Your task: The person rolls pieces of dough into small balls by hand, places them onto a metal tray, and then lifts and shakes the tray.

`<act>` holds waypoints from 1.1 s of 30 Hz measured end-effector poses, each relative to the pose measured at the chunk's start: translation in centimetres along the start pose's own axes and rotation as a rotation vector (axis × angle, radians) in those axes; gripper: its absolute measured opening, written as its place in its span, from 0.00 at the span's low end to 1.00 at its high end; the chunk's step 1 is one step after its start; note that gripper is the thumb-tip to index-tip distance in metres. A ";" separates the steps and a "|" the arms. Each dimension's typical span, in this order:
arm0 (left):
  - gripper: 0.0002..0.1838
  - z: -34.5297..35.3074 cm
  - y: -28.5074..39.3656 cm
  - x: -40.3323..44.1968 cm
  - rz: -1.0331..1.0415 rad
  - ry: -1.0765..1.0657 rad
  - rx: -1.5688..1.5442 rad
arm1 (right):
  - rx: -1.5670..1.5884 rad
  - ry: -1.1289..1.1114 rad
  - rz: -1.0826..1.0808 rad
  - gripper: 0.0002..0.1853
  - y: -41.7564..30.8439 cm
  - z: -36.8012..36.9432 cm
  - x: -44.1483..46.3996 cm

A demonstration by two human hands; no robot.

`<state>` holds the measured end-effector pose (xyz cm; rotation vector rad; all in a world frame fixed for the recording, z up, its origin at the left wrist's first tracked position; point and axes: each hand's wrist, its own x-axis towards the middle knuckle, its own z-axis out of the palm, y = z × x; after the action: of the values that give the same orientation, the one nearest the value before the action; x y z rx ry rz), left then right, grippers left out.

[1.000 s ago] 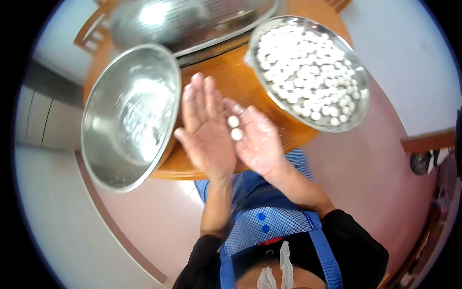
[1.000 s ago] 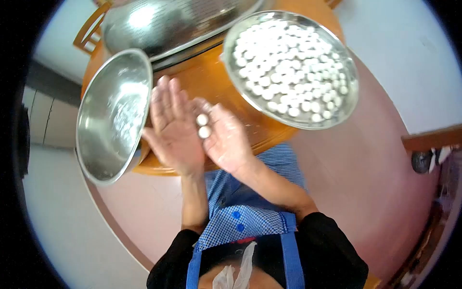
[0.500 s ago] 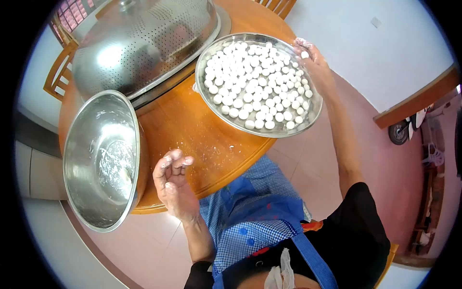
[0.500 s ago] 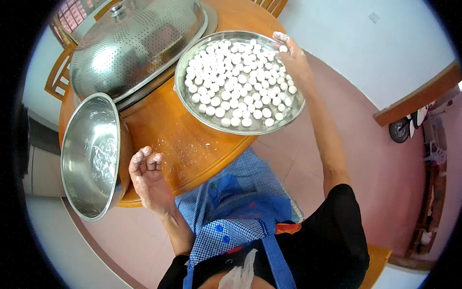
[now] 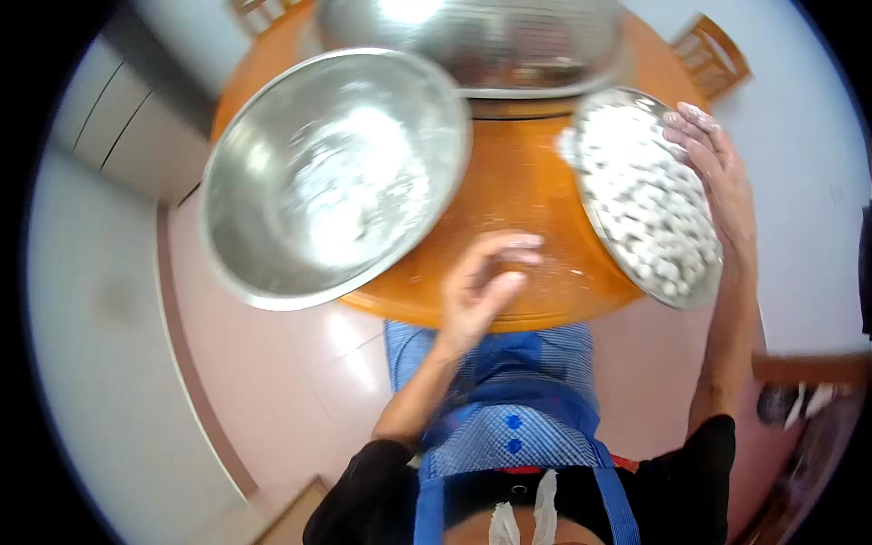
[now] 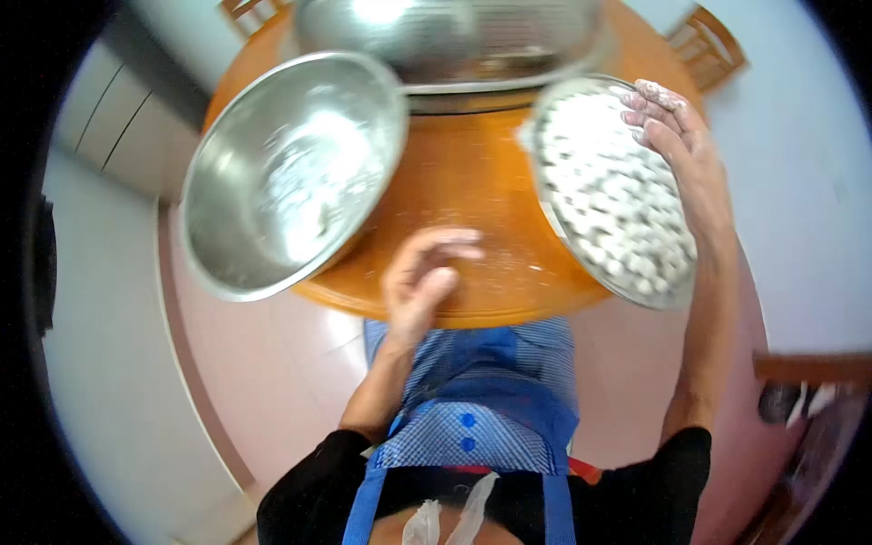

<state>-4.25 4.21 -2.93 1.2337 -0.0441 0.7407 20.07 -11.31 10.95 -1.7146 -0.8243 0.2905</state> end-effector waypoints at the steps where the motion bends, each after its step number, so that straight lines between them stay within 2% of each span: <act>1: 0.19 -0.1 -0.3 0.1 0.051 -0.023 -0.051 | 0.028 -0.058 -0.015 0.25 -1.5 2.6 0.5; 3: 0.18 0.0 -0.1 0.1 0.062 -0.040 0.012 | -0.001 -0.414 -0.242 0.22 -4.8 8.4 0.7; 5: 0.17 0.1 -0.3 0.0 0.063 -0.053 0.038 | -0.158 -0.604 -0.469 0.18 -6.7 13.8 1.6; 7: 0.17 0.2 0.2 0.2 0.044 -0.062 0.044 | -0.372 -0.761 -0.724 0.16 -7.5 18.6 3.2; 9: 0.17 0.4 0.1 0.1 0.023 -0.071 0.050 | -0.405 -0.756 -1.011 0.17 -5.0 23.7 4.8; 11: 0.16 0.2 0.0 -0.1 0.022 -0.081 0.039 | -0.573 -0.931 -0.934 0.14 -4.9 27.6 5.0; 12: 0.15 0.2 -0.1 -0.1 0.020 -0.075 0.024 | -0.572 -0.942 -0.939 0.14 -4.3 29.2 5.0; 14: 0.15 0.1 -0.3 -0.2 0.017 -0.066 0.009 | -0.818 -1.019 -1.075 0.10 -3.0 31.6 5.0; 17: 0.15 0.1 -0.5 -0.1 0.019 -0.061 -0.007 | -0.788 -1.026 -1.211 0.09 -2.5 32.6 5.3; 18: 0.15 0.2 -0.4 -0.1 0.023 -0.062 -0.007 | -0.791 -1.028 -1.211 0.09 -2.9 32.5 5.3; 20: 0.15 0.2 -0.2 -0.1 0.018 -0.034 -0.031 | -0.798 -1.019 -0.993 0.11 -4.0 31.7 5.8; 22: 0.16 0.2 -0.2 0.0 0.013 -0.017 -0.065 | -0.513 -0.810 -0.904 0.13 -5.4 28.7 5.9; 24: 0.17 0.2 -0.4 0.0 -0.068 0.065 -0.306 | -0.264 -0.723 -0.586 0.12 -9.1 23.9 4.3; 25: 0.19 -0.1 -0.3 0.1 -0.052 0.070 -0.284 | -0.289 -0.698 -0.578 0.12 -8.8 21.9 3.3; 27: 0.20 0.0 0.0 0.3 0.012 0.135 -0.251 | 0.207 -0.476 -0.395 0.14 -7.5 17.7 1.2; 29: 0.25 0.1 0.6 0.7 0.062 0.145 -0.283 | 0.348 -0.464 -0.205 0.15 -5.7 14.1 -1.1; 31: 0.30 0.5 1.2 1.3 0.111 0.144 -0.255 | 0.330 -0.407 -0.097 0.15 -3.1 12.3 -3.4; 33: 0.31 1.0 1.4 1.8 0.146 0.062 -0.009 | 0.407 -0.378 -0.032 0.14 -0.8 11.4 -4.8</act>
<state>-3.25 4.38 -0.66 1.2073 -0.0874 0.9038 9.62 -5.85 7.03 -1.2797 -0.9862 0.7250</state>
